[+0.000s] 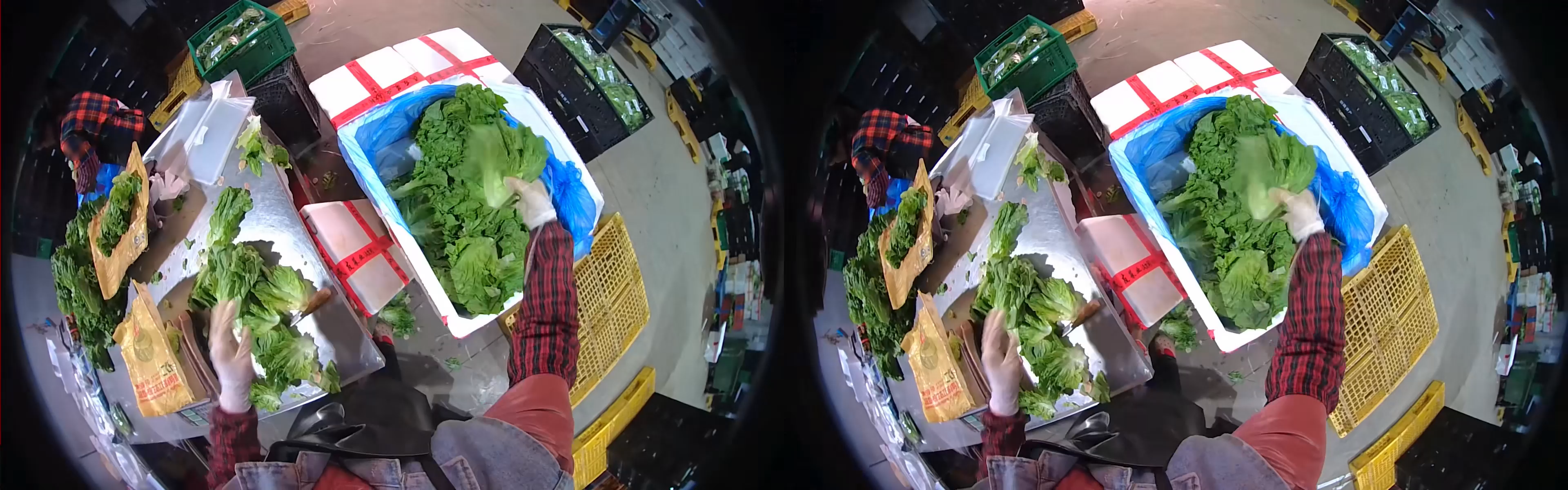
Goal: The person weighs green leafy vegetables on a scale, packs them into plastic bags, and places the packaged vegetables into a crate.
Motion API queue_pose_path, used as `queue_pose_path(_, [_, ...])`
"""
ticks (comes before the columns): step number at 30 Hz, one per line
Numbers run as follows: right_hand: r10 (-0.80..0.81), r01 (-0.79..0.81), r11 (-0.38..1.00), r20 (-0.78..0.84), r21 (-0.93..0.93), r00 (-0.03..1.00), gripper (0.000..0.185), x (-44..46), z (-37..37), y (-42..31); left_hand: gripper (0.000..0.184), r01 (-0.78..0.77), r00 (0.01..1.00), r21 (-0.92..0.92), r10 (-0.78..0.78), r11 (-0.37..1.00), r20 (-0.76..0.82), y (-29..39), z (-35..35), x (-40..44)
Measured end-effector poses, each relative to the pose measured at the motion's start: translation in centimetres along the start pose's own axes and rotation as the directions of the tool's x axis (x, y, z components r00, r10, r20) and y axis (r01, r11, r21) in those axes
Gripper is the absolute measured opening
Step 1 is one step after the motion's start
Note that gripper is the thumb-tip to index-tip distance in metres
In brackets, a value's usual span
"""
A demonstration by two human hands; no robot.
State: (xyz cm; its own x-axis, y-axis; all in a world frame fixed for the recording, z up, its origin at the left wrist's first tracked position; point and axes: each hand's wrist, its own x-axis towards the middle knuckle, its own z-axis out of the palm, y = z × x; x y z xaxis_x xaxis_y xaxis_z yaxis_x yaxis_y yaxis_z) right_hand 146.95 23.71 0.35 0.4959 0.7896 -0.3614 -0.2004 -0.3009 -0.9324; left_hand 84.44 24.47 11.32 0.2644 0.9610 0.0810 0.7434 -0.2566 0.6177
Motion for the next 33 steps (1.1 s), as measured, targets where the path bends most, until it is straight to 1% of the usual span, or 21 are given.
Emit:
queue_pose_path(1, [-0.025,-0.019,0.974,0.191,0.227,0.981,0.054,0.1,-0.2,1.4,0.056,0.184,0.982,-0.308,-0.161,0.933,0.098,1.8,1.2,0.8])
queue_pose_path(2, [-0.067,-0.006,0.960,0.250,0.279,0.966,0.053,-2.2,2.1,0.4,0.061,0.362,0.932,-0.561,-0.278,0.744,0.232,4.5,2.6,1.8])
queue_pose_path(4, [-0.107,-0.018,0.950,0.380,0.311,0.919,0.052,-7.8,9.9,-3.6,0.072,0.459,0.886,-0.694,-0.224,0.555,0.406,7.7,4.7,3.8])
queue_pose_path(6, [-0.128,-0.122,0.921,0.582,0.370,0.803,0.051,-10.4,16.6,-3.6,0.074,0.551,0.833,-0.827,-0.126,0.113,0.538,9.2,6.1,4.5])
queue_pose_path(7, [-0.063,-0.148,0.962,0.714,0.229,0.698,0.048,-11.1,19.1,-3.2,0.074,0.555,0.831,-0.825,-0.126,0.111,0.542,8.9,6.3,4.3])
queue_pose_path(10, [-0.107,-0.091,0.974,0.777,0.206,0.621,0.051,-14.7,28.6,-3.0,0.075,0.499,0.866,-0.857,-0.108,0.130,0.488,7.2,6.5,4.9])
queue_pose_path(12, [-0.110,-0.070,0.979,0.789,0.190,0.605,0.055,-13.9,32.6,-1.7,0.071,0.450,0.816,-0.892,-0.392,-0.032,0.425,2.7,5.5,3.7])
queue_pose_path(14, [0.166,0.165,0.938,0.814,-0.304,0.557,0.074,-12.1,34.8,-1.8,0.071,0.400,0.842,-0.892,-0.470,0.212,0.265,-0.4,2.3,1.8])
queue_pose_path(16, [-0.194,0.759,0.612,0.888,-0.223,0.417,0.084,-9.0,33.2,-1.2,0.068,0.258,0.860,-0.964,-0.468,0.059,0.202,-4.9,-0.8,-0.9])
queue_pose_path(18, [-0.592,0.774,0.486,0.500,-0.405,0.633,0.106,-2.8,31.6,-2.8,0.070,0.134,0.846,-0.973,-0.533,0.189,0.013,-4.3,-4.0,-2.7])
queue_pose_path(19, [-0.225,0.405,0.623,0.343,-0.669,0.912,0.111,-0.7,27.1,-6.7,0.070,0.125,0.833,-0.973,-0.553,0.194,-0.003,-5.1,-4.9,-4.3])
queue_pose_path(20, [-0.762,0.489,0.427,-0.012,-0.761,0.648,0.118,5.0,24.8,-3.9,0.068,0.090,0.793,-0.987,-0.609,0.135,-0.011,-6.1,-6.0,-6.0])
queue_pose_path(21, [-0.811,0.155,0.130,-0.016,-0.979,0.584,0.128,11.1,20.1,-2.5,0.067,0.051,0.747,-0.996,-0.665,0.079,-0.015,-7.2,-6.7,-7.4])
queue_pose_path(22, [-0.752,-0.165,0.228,-0.281,-0.960,0.596,0.126,12.3,17.2,-3.1,0.067,0.046,0.721,-0.995,-0.692,0.087,-0.027,-7.6,-7.0,-8.0])
queue_pose_path(23, [-0.588,-0.315,0.323,-0.450,-0.892,0.672,0.132,14.9,14.3,-4.0,0.067,0.064,0.708,-0.998,-0.705,0.016,0.034,-8.0,-7.1,-8.5])
queue_pose_path(24, [-0.678,-0.234,0.271,-0.358,-0.934,0.642,0.137,17.7,10.7,-2.8,0.066,0.065,0.691,-0.996,-0.718,-0.054,0.084,-8.3,-7.1,-9.2])
queue_pose_path(26, [-0.557,-0.105,0.355,-0.300,-0.929,0.774,0.140,22.5,6.4,-1.2,0.066,0.024,0.634,-0.990,-0.763,-0.142,0.125,-8.8,-7.2,-11.1])
queue_pose_path(27, [-0.480,0.274,0.679,-0.130,-0.681,0.868,0.132,26.6,3.5,1.4,0.066,0.001,0.602,-0.986,-0.787,-0.169,0.135,-9.5,-7.0,-11.6])
queue_pose_path(28, [-0.443,0.352,0.766,-0.044,-0.539,0.896,0.103,26.5,3.8,1.8,0.065,-0.004,0.607,-0.992,-0.789,-0.123,0.095,-9.4,-6.8,-11.6])
queue_pose_path(30, [-0.338,0.112,0.247,0.023,-0.963,0.941,0.071,22.8,7.6,-1.7,0.064,-0.023,0.588,-0.997,-0.808,-0.069,0.042,-9.3,-7.1,-12.1])
queue_pose_path(33, [-0.508,0.065,0.147,-0.019,-0.987,0.861,0.048,17.8,11.8,-1.1,0.063,-0.032,0.642,-0.999,-0.767,-0.010,-0.013,-10.1,-9.2,-13.0])
